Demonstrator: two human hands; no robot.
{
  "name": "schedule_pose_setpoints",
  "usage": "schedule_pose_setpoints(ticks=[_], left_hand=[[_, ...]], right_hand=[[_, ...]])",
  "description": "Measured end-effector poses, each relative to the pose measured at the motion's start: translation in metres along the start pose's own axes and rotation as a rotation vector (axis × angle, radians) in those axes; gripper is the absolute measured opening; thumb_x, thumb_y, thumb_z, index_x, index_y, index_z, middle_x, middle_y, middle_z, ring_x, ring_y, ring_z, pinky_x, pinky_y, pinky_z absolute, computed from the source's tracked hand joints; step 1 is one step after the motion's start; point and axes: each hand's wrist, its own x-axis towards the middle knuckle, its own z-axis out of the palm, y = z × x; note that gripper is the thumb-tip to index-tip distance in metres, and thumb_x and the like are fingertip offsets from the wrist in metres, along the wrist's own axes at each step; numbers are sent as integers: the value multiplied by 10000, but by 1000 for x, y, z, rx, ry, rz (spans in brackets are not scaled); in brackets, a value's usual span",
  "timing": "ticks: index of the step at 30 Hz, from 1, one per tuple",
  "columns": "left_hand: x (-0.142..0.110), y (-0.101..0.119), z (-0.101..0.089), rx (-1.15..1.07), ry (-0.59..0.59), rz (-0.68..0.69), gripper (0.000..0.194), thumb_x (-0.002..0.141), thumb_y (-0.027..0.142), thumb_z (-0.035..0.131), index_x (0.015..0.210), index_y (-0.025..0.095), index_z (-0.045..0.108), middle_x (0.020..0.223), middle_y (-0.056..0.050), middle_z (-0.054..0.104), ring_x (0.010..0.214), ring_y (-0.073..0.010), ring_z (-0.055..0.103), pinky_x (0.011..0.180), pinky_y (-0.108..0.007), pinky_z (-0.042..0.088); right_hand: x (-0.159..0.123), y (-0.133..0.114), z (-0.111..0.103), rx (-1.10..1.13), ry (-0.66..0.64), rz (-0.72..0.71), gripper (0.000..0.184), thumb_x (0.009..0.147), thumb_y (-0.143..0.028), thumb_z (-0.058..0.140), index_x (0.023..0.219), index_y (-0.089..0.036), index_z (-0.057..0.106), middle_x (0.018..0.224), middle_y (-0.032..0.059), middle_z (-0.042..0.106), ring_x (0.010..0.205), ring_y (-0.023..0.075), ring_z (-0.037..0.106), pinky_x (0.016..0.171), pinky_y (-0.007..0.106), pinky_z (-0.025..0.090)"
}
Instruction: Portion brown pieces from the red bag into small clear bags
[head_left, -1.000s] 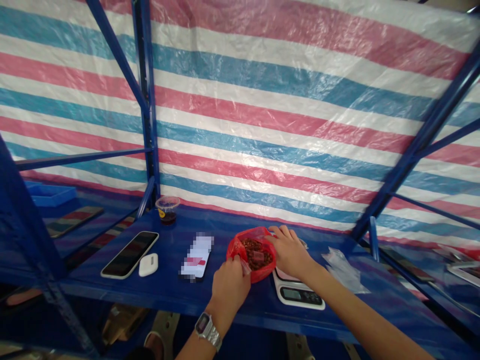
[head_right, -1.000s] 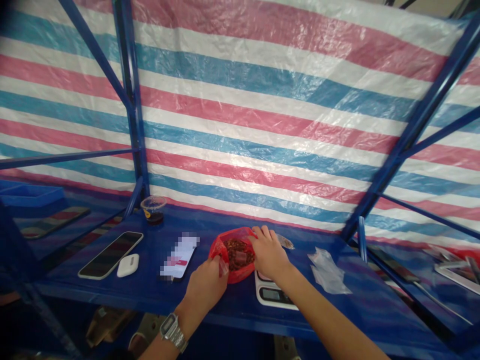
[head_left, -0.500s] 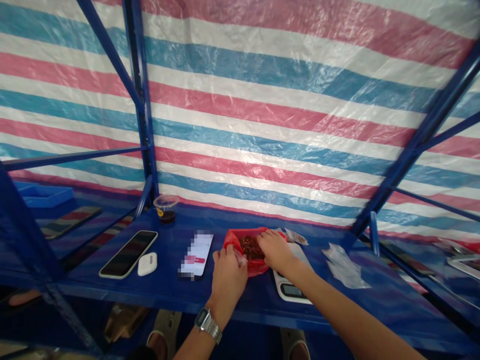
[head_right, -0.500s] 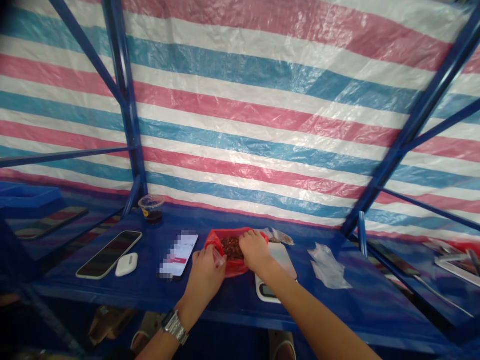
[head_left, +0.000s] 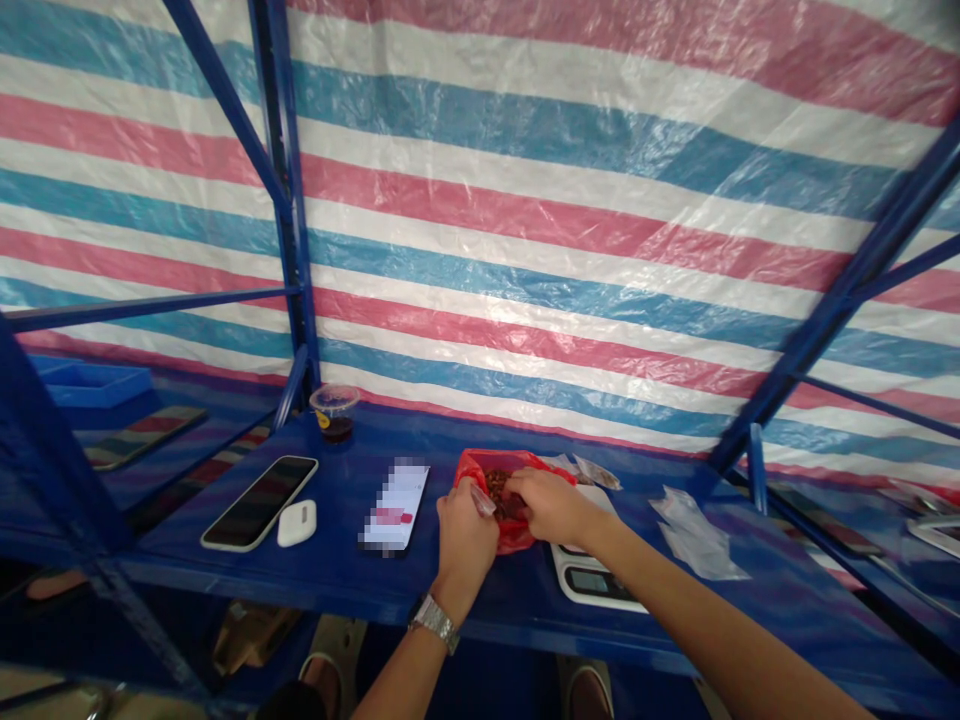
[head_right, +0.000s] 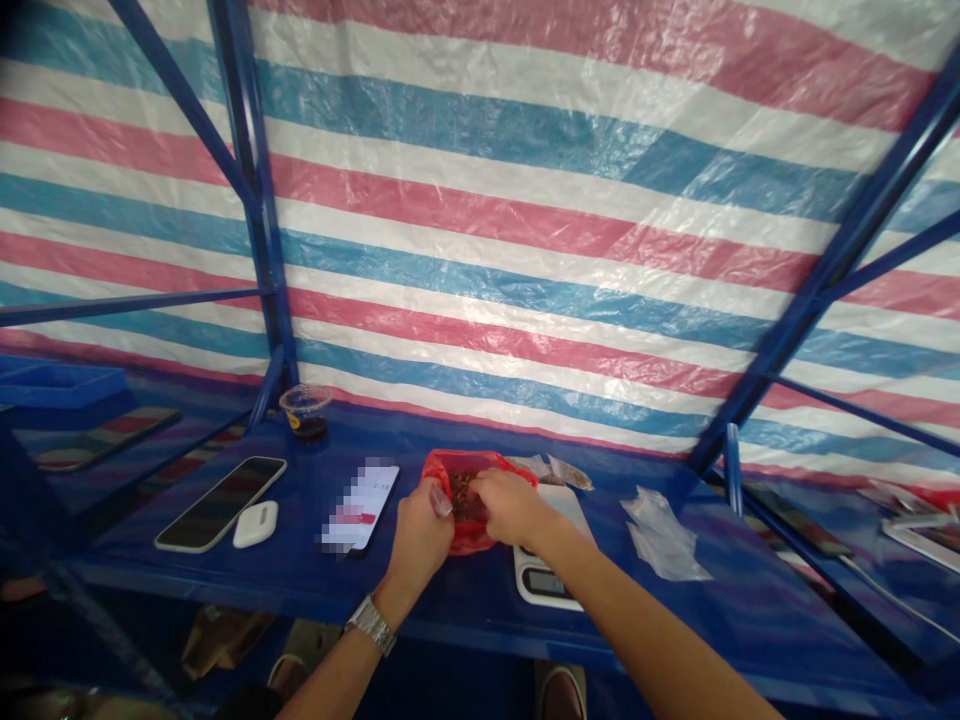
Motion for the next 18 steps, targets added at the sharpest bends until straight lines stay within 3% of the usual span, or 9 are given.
schedule_pose_setpoints(ticks=[6, 11, 18], left_hand=[[-5, 2, 1, -47, 63, -13, 319, 784, -18, 508, 969, 210, 634, 935, -68, 727, 922, -237, 695, 865, -336, 447], [-6, 2, 9, -211, 86, -42, 313, 784, -13, 488, 967, 211, 609, 940, -60, 715, 899, -214, 683, 816, -315, 483], [6, -6, 16, -514, 197, -149, 323, 691, 9, 491, 919, 218, 584, 897, -6, 696, 863, -190, 674, 826, -306, 527]], right_hand=[[23, 3, -1, -300, 78, 177, 397, 864, -37, 536, 1231, -98, 674, 1248, 202, 712, 1178, 290, 658, 962, 370, 471], [33, 6, 5, -295, 57, 163, 292, 890, -61, 553, 1120, -114, 723, 1234, 191, 721, 1189, 288, 651, 970, 374, 467], [24, 2, 2, -200, 63, 40, 377, 807, -63, 635, 1160, -170, 716, 1204, 132, 738, 1205, 276, 622, 1010, 386, 409]])
